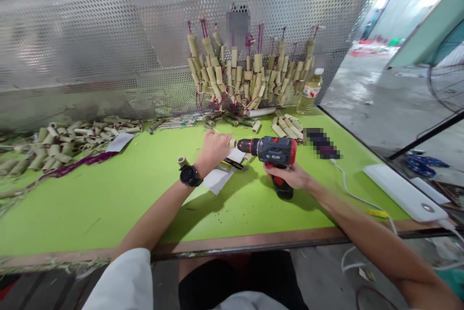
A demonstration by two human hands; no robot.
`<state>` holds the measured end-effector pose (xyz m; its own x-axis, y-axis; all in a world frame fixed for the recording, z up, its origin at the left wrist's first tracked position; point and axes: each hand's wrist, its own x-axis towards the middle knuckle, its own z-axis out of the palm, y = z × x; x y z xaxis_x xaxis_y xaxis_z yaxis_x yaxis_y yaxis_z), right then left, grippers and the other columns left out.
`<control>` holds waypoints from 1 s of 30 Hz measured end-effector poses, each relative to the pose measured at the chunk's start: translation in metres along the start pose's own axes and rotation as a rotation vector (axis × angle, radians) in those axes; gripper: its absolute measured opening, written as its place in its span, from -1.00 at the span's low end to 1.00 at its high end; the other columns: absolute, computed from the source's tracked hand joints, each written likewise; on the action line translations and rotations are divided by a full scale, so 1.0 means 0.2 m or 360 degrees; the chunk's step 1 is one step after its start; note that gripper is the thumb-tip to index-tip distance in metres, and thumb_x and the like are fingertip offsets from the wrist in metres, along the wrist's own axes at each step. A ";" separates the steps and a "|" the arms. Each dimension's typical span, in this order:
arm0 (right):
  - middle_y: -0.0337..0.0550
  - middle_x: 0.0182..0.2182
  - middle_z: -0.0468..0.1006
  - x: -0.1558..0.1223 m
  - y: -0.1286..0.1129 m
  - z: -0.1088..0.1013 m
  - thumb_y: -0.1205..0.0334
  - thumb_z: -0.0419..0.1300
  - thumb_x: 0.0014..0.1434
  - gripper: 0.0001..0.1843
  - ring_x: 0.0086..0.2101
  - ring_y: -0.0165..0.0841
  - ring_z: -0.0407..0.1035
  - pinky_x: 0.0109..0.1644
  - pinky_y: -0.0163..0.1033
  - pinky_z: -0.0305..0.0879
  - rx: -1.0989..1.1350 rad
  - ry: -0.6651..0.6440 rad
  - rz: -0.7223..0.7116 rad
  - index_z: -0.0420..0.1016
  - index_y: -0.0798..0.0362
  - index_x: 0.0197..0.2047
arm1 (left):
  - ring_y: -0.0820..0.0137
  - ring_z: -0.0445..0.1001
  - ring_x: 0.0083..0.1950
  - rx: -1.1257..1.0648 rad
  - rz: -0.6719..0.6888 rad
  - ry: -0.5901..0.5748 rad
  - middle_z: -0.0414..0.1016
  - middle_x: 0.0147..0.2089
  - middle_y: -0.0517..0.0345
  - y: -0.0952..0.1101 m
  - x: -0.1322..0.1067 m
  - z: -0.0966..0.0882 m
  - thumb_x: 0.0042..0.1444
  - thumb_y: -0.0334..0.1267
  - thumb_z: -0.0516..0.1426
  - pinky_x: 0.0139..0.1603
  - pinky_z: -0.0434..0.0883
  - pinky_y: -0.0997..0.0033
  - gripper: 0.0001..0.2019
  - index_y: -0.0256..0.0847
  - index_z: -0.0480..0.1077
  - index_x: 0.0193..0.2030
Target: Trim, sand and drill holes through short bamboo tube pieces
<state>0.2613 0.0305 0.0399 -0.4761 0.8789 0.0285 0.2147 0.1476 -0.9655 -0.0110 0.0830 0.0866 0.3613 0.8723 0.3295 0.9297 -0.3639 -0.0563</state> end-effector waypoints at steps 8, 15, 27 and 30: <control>-0.22 -0.47 0.55 0.01 -0.03 0.01 -0.22 0.44 0.10 -0.55 -0.43 -0.32 0.41 -0.25 -0.11 0.40 0.0109 0.0074 0.0007 0.55 0.00 -0.30 | 0.20 0.58 -0.32 -0.0117 0.0182 0.0600 0.65 -0.38 0.04 -0.05 0.00 0.21 0.21 -0.44 0.22 -0.04 0.38 0.15 -0.88 -0.17 0.58 -0.27; -0.16 -0.44 0.57 -0.02 -0.02 0.01 -0.27 0.47 0.08 -0.50 -0.41 -0.31 0.42 -0.25 -0.10 0.43 0.0099 0.0119 0.0036 0.58 0.02 -0.29 | 0.33 0.40 -0.43 -0.0325 0.0406 0.1042 0.48 -0.48 0.16 -0.13 0.03 0.30 0.50 -0.19 0.14 -0.15 0.31 0.22 -0.60 -0.13 0.39 -0.45; -0.06 -0.26 0.69 -0.06 0.01 0.07 -0.26 0.39 0.18 -0.53 -0.31 -0.23 0.51 -0.13 -0.04 0.55 0.0075 0.0237 -0.0159 0.62 0.01 -0.19 | 0.06 0.48 0.28 -0.0561 0.0512 0.0470 0.61 0.18 -0.11 -0.15 0.06 0.21 0.42 -0.32 0.06 0.38 0.29 -0.10 -0.72 -0.17 0.46 0.18; -0.05 -0.23 0.70 -0.07 0.00 0.08 -0.25 0.33 0.27 -0.55 -0.33 -0.25 0.51 -0.14 -0.06 0.56 0.0011 0.0247 -0.0226 0.61 0.00 -0.14 | 0.12 0.53 0.29 -0.0760 0.0459 0.0365 0.62 0.24 -0.04 -0.16 0.07 0.20 0.43 -0.31 0.10 0.36 0.40 -0.01 -0.68 -0.11 0.45 0.27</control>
<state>0.2537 0.0108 0.0349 -0.3637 0.9091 0.2032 0.1486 0.2720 -0.9508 -0.0334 0.1200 0.0554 0.5202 0.6434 0.5617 0.6430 -0.7279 0.2382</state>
